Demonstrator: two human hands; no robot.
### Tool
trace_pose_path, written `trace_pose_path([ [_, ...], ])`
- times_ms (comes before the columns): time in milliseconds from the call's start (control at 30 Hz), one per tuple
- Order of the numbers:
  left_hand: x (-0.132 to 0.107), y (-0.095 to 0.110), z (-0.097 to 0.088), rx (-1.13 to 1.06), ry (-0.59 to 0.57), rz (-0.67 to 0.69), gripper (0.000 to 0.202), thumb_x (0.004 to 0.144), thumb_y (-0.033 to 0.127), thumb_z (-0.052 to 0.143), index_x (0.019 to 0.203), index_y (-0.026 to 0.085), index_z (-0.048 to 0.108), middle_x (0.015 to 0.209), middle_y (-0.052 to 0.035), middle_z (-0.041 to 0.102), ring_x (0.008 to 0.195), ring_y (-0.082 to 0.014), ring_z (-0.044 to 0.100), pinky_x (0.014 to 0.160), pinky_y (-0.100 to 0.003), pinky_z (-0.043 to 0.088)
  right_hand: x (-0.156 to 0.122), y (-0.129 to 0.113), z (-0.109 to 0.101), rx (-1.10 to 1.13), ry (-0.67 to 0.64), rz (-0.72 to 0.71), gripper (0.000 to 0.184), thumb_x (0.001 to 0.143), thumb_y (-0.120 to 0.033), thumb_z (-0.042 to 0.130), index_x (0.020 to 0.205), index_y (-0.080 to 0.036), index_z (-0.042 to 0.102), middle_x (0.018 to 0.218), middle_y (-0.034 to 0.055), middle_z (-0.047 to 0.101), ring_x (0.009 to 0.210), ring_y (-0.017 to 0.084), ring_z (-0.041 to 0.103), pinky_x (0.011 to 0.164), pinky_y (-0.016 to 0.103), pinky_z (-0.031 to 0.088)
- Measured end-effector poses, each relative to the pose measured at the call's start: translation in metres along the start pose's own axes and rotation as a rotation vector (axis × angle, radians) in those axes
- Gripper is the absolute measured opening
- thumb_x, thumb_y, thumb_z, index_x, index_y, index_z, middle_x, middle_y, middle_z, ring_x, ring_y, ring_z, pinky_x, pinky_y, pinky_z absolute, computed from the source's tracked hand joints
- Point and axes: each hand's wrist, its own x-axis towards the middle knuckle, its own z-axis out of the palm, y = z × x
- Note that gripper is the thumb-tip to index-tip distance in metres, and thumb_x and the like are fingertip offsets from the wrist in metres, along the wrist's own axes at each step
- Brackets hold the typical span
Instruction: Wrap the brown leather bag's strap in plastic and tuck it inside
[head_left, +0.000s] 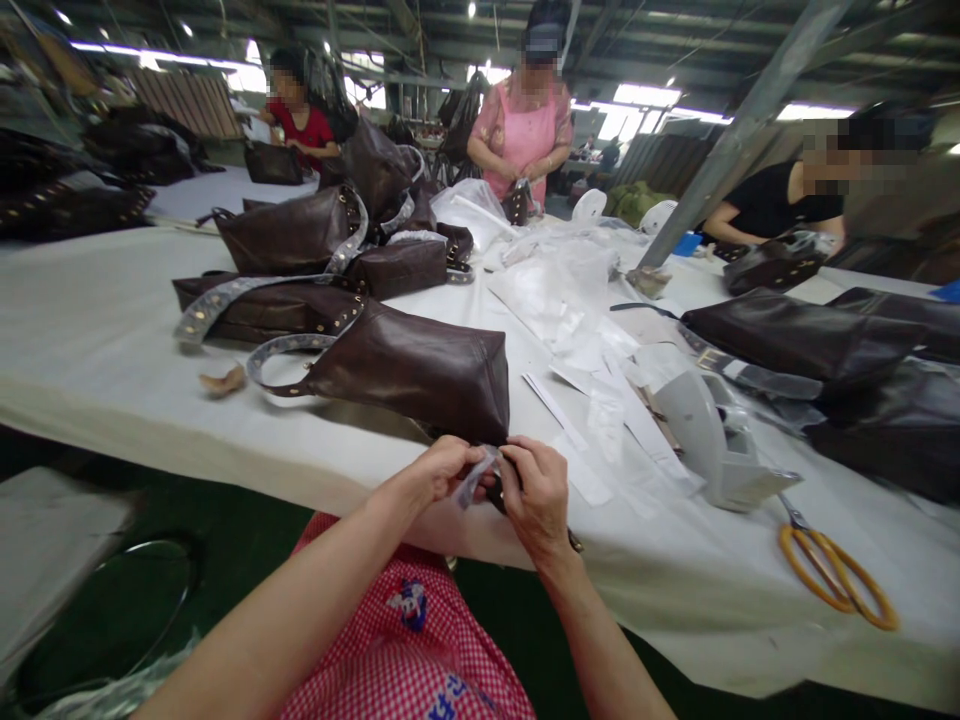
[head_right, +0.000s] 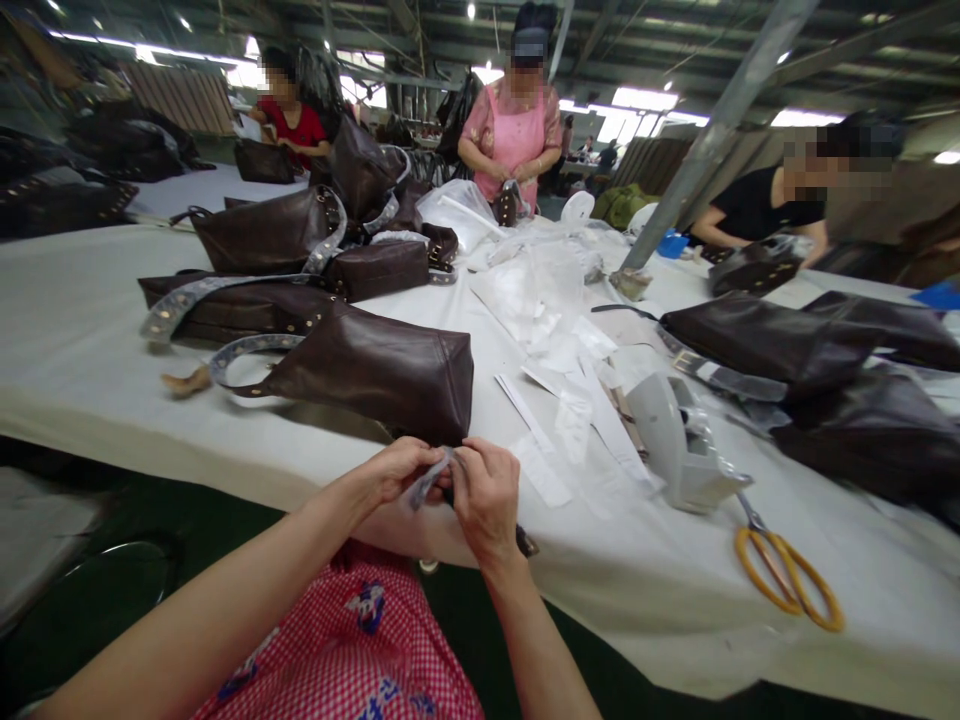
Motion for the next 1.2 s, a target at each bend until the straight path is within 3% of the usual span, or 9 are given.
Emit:
trace_pose_path([
  [100,0.0,0.005,-0.003,-0.048,-0.085,-0.123,0.027,0.09,0.016,0.049,0.07,0.006,0.063,0.061,-0.0084,0.065,0.052,-0.0147,0.062,0.057,-0.028,0.052,-0.012,-0.008,-0.013,0.237,-0.08,0.234,0.019,0.091,-0.032,0.05,0.089,-0.019,0.063,0.083,0.007,0.065,0.077,0.019,0.061,0.075,0.035,0.048],
  [200,0.001,0.005,-0.006,-0.091,-0.129,-0.154,0.029,0.092,0.019,0.048,0.07,0.007,0.064,0.061,-0.0069,0.066,0.053,-0.014,0.062,0.061,-0.027,0.052,-0.025,-0.023,-0.016,0.631,-0.313,0.762,0.031,0.085,-0.048,0.056,0.09,-0.018,0.061,0.08,0.0061,0.068,0.061,0.017,0.063,0.057,0.029,0.051],
  [267,0.003,0.003,-0.007,-0.113,-0.135,-0.144,0.024,0.09,0.02,0.052,0.072,0.009,0.064,0.062,-0.0053,0.067,0.055,-0.0141,0.063,0.063,-0.026,0.053,-0.029,-0.033,-0.011,0.887,-0.358,1.043,0.043,0.078,-0.056,0.061,0.092,-0.016,0.061,0.088,0.0094,0.07,0.067,0.018,0.066,0.056,0.027,0.053],
  [433,0.008,-0.005,-0.008,-0.132,-0.119,-0.097,0.017,0.085,0.021,0.061,0.072,0.01,0.065,0.06,-0.004,0.066,0.053,-0.0141,0.062,0.061,-0.026,0.053,-0.023,-0.041,0.011,1.172,-0.237,1.277,0.054,0.063,-0.057,0.074,0.094,-0.013,0.064,0.084,0.0079,0.07,0.069,0.016,0.066,0.063,0.027,0.053],
  [600,0.007,-0.007,-0.005,-0.162,-0.1,-0.045,0.017,0.083,0.018,0.063,0.07,0.008,0.065,0.059,-0.004,0.065,0.05,-0.0137,0.059,0.056,-0.026,0.051,-0.015,-0.036,0.025,1.085,-0.138,1.236,0.039,0.059,-0.045,0.075,0.078,-0.014,0.062,0.064,-0.0001,0.062,0.056,0.012,0.056,0.054,0.023,0.046],
  [767,0.001,-0.006,0.0,-0.199,-0.075,0.004,0.022,0.086,0.011,0.057,0.065,0.009,0.064,0.057,-0.0043,0.065,0.051,-0.0121,0.059,0.06,-0.024,0.05,-0.024,-0.046,0.025,1.043,-0.177,1.182,0.038,0.061,-0.043,0.075,0.081,-0.014,0.059,0.066,-0.0004,0.062,0.057,0.012,0.056,0.056,0.024,0.048],
  [900,-0.002,-0.004,0.002,-0.205,-0.043,0.008,0.025,0.087,0.011,0.057,0.063,0.008,0.064,0.059,-0.0052,0.065,0.054,-0.0119,0.06,0.064,-0.024,0.051,-0.045,-0.06,0.021,1.045,-0.332,1.22,0.043,0.063,-0.051,0.071,0.081,-0.016,0.053,0.064,-0.0002,0.062,0.054,0.015,0.061,0.056,0.027,0.051],
  [1033,-0.001,-0.002,0.003,-0.201,-0.012,-0.018,0.022,0.087,0.013,0.057,0.066,0.009,0.064,0.063,-0.0058,0.067,0.057,-0.0134,0.062,0.064,-0.026,0.053,-0.06,-0.054,0.007,0.89,-0.558,1.089,0.042,0.07,-0.055,0.065,0.081,-0.016,0.056,0.067,0.0041,0.066,0.06,0.018,0.064,0.058,0.028,0.05],
  [1200,0.005,-0.003,0.007,-0.184,0.025,-0.039,0.02,0.089,0.013,0.053,0.073,0.008,0.064,0.064,-0.0043,0.067,0.052,-0.0126,0.061,0.056,-0.025,0.052,-0.035,-0.035,-0.007,0.398,-0.248,0.847,0.038,0.083,-0.058,0.051,0.08,-0.02,0.055,0.072,0.0037,0.066,0.069,0.02,0.063,0.064,0.03,0.05],
])
